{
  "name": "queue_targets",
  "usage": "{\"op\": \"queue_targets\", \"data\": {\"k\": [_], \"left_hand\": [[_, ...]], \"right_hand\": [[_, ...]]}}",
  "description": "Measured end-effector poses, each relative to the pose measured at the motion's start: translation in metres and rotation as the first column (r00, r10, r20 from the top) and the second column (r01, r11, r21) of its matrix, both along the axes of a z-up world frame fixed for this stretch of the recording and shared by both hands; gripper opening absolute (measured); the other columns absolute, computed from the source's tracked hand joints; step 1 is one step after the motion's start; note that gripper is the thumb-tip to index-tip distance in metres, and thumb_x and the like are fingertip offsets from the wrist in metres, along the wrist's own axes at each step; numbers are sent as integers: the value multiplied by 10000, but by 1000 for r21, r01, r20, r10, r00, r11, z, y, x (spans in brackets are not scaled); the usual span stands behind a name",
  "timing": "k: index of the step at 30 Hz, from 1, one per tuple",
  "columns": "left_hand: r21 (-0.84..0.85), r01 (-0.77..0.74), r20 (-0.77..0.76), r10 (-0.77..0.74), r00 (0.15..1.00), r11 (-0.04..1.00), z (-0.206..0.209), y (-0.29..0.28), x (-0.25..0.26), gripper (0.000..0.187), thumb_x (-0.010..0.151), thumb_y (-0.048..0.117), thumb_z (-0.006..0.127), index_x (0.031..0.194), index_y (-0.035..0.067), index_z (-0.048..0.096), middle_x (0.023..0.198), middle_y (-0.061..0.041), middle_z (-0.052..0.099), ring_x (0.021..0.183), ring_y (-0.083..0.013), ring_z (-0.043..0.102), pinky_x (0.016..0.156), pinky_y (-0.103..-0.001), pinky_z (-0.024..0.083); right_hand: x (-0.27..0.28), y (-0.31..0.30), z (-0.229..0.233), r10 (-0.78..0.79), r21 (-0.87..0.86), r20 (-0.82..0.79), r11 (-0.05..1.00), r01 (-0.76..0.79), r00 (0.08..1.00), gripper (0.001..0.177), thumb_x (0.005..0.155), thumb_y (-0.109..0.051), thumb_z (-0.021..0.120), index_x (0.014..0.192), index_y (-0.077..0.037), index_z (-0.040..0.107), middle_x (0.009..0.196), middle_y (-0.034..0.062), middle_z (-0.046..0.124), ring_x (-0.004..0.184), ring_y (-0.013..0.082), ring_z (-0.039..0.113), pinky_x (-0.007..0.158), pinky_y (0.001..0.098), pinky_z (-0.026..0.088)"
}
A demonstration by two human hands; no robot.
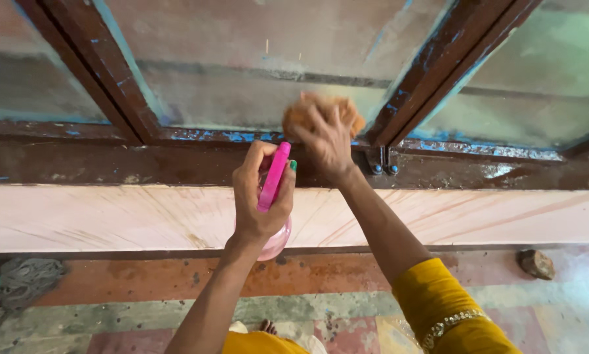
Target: The person cleans a window by wiping the glass pane with a cloth while holding a spray bottle.
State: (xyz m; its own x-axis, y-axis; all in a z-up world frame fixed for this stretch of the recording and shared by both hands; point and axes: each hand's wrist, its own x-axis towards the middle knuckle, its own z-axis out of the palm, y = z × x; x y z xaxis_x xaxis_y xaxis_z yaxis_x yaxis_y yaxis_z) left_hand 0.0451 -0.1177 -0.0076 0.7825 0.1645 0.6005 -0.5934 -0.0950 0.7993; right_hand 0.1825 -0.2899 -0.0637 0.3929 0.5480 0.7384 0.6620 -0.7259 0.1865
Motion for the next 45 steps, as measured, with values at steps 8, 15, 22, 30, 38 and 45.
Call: {"op": "queue_targets", "data": {"k": [8,15,22,30,38,45], "left_hand": [[6,-6,17,6,1000,1000,2,2,4,117,944,-1,638,1016,28,551,727,-31,514,653,-89,480,596,-270,410],[-10,22,23,-21,1000,1000,5,-22,8,133,919,10,642,1012,28,550,745,-32,555,661,-85,540,610,-260,451],[-5,3,122,-2,992,1000,19,-23,19,134,944,13,651,1015,26,538,740,-35,529,656,-88,495,601,-262,410],[-2,-28,146,28,989,1000,32,-19,32,156,969,22,652,1039,27,513,773,-18,567,685,-74,531,629,-254,442],[17,-69,102,67,993,997,30,-11,29,154,970,21,677,1021,25,532,763,-35,562,682,-86,514,633,-258,440],[-9,-37,134,38,990,999,25,-19,32,150,966,21,659,1045,26,532,798,-43,578,708,-93,527,659,-262,456]], "right_hand": [[2,-23,35,60,-12,21,998,-60,998,218,757,-149,719,955,-200,795,1300,77,643,1206,292,521,1034,557,328],[-12,-9,54,-85,174,175,983,54,981,139,822,-115,743,920,-208,774,1339,53,635,1262,281,521,1075,506,301],[-21,-2,67,8,150,131,988,-28,991,185,811,-197,819,988,-244,794,1301,-32,644,1247,243,502,1060,504,295],[-1,0,36,-132,235,168,968,90,977,244,842,-127,719,1046,-237,796,1303,3,616,1260,260,494,1064,513,310],[-20,-6,28,15,59,-34,998,-13,999,219,849,-226,689,1039,-201,795,1317,35,623,1248,265,515,1046,562,295],[-4,-4,52,-86,224,199,974,40,976,166,794,-150,781,950,-208,785,1326,-13,664,1311,243,515,1088,513,288]]}}
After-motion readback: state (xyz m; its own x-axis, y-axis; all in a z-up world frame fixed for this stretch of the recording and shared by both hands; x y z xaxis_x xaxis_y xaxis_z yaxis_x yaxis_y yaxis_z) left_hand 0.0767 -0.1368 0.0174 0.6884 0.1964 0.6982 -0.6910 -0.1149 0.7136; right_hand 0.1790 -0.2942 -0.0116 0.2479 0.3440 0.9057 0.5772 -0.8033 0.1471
